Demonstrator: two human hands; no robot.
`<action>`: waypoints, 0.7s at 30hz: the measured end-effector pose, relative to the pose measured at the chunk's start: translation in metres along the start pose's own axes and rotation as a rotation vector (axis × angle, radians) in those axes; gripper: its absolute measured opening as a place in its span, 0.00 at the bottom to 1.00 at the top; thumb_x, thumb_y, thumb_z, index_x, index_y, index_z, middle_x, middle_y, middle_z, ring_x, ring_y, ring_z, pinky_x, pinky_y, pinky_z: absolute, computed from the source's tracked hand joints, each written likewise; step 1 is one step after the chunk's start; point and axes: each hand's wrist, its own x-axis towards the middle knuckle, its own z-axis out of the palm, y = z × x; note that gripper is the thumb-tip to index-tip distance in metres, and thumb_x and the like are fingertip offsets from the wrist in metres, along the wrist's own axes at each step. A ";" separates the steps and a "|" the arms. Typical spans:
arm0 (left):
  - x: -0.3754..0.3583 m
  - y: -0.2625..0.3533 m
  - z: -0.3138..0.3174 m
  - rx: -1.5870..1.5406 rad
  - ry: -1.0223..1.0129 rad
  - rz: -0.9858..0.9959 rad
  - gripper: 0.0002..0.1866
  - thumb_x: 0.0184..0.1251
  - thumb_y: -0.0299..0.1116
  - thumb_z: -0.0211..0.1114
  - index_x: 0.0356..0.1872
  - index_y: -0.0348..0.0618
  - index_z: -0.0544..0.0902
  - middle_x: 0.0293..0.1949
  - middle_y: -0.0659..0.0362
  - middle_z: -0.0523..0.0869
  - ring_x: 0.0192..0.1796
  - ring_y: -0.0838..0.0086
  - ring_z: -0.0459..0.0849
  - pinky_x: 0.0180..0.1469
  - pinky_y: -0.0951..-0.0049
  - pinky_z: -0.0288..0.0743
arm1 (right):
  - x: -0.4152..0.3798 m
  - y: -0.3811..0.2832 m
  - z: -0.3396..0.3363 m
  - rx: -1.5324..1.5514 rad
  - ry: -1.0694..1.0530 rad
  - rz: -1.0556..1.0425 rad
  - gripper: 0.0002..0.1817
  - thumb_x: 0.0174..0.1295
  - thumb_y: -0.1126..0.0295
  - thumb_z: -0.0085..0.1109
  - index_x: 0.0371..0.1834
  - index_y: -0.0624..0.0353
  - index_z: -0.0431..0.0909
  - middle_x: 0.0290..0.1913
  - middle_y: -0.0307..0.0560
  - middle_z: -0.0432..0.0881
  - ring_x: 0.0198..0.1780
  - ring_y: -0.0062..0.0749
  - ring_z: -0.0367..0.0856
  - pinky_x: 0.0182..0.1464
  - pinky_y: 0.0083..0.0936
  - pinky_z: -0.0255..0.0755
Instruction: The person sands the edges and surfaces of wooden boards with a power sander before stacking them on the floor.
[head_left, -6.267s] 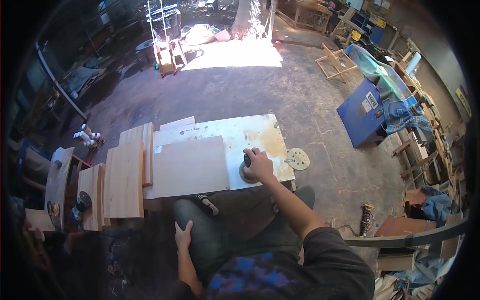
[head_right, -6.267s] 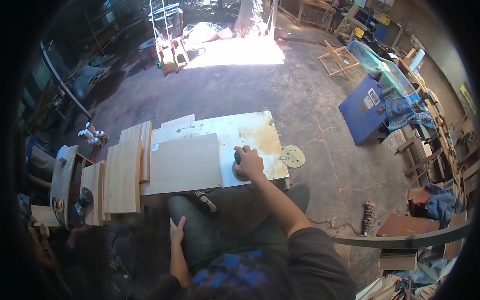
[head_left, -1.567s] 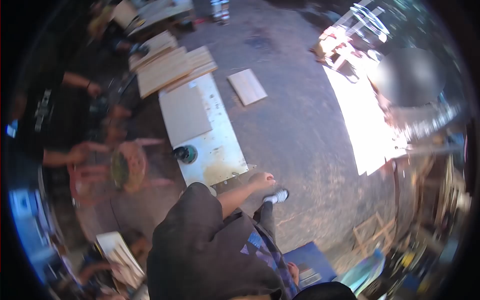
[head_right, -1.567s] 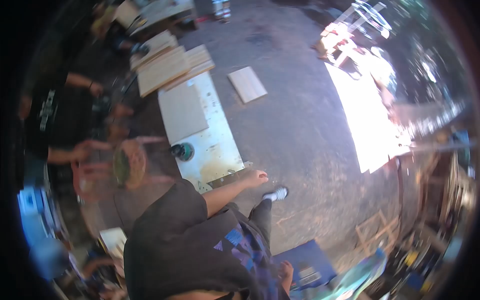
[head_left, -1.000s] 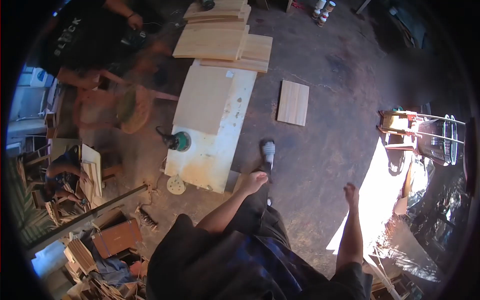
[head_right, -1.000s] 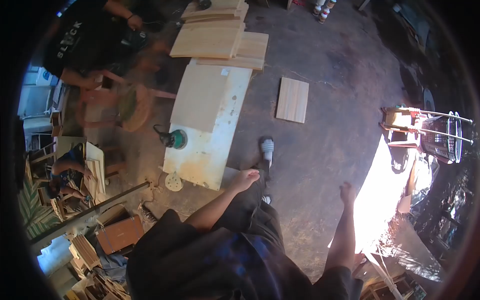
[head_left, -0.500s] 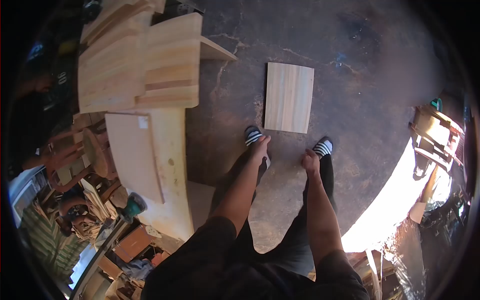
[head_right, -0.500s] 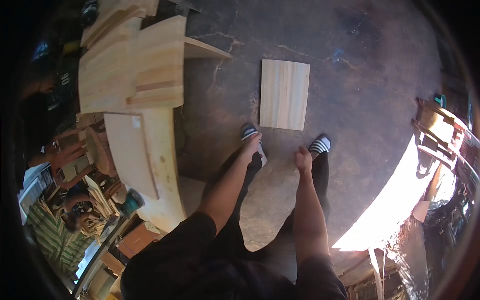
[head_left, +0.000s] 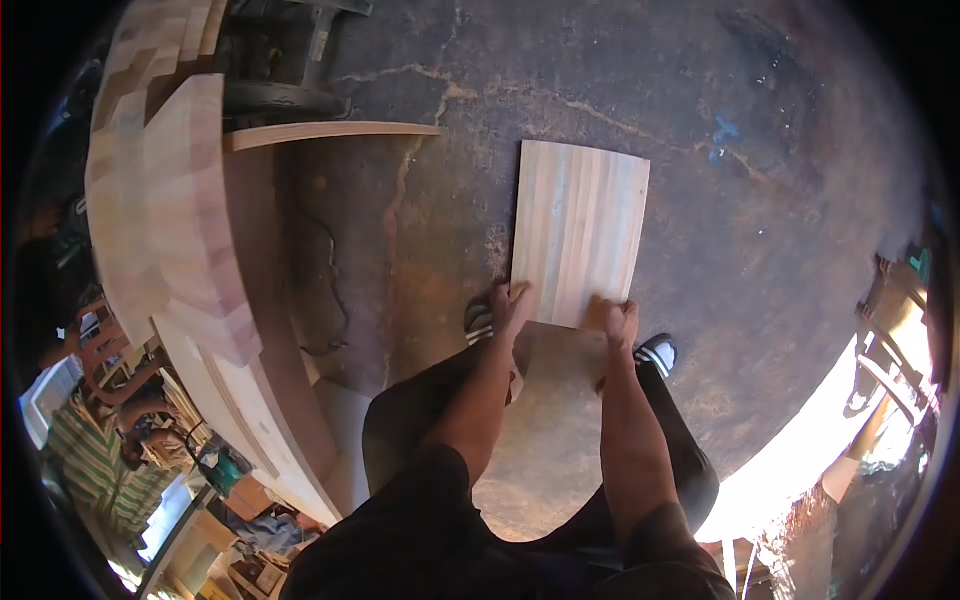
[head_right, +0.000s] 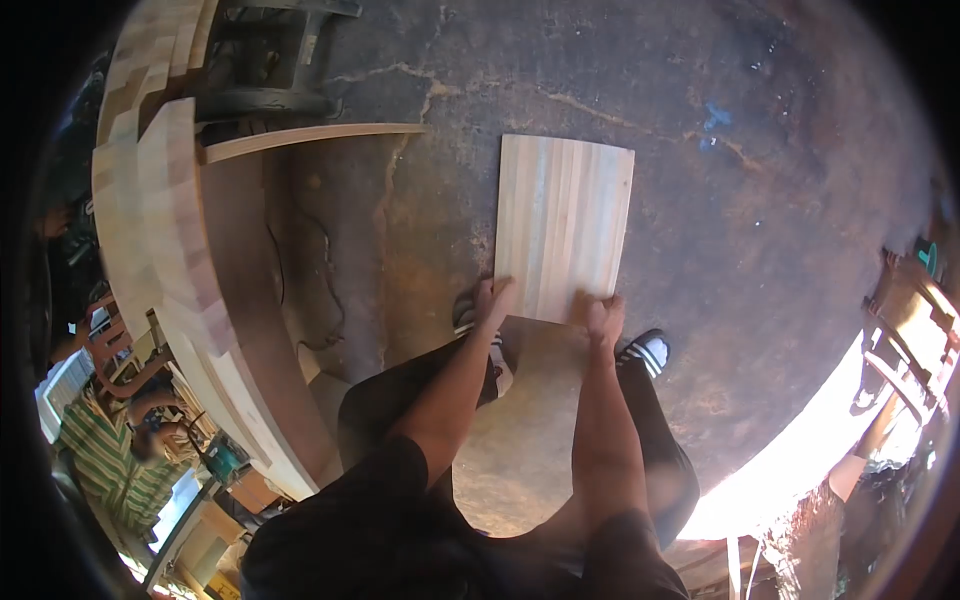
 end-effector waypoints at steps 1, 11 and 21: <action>-0.016 0.011 -0.007 0.063 0.100 0.011 0.27 0.71 0.51 0.72 0.52 0.32 0.86 0.41 0.54 0.90 0.47 0.72 0.88 0.51 0.67 0.80 | -0.010 -0.009 -0.018 0.014 -0.007 0.040 0.37 0.54 0.49 0.74 0.58 0.71 0.80 0.49 0.66 0.90 0.57 0.59 0.88 0.63 0.42 0.77; -0.138 0.247 -0.149 0.084 -0.347 -0.218 0.43 0.65 0.70 0.69 0.64 0.37 0.86 0.60 0.41 0.90 0.62 0.54 0.90 0.63 0.57 0.82 | -0.069 -0.150 -0.160 -0.163 -0.424 -0.066 0.34 0.73 0.52 0.70 0.70 0.70 0.80 0.62 0.52 0.88 0.59 0.32 0.86 0.63 0.28 0.78; -0.370 0.299 -0.374 0.016 -0.180 0.111 0.37 0.69 0.63 0.68 0.65 0.39 0.84 0.50 0.40 0.92 0.56 0.46 0.91 0.59 0.52 0.82 | -0.430 -0.192 -0.238 0.729 -0.321 -0.190 0.35 0.72 0.64 0.69 0.73 0.78 0.69 0.66 0.62 0.81 0.65 0.47 0.80 0.71 0.44 0.72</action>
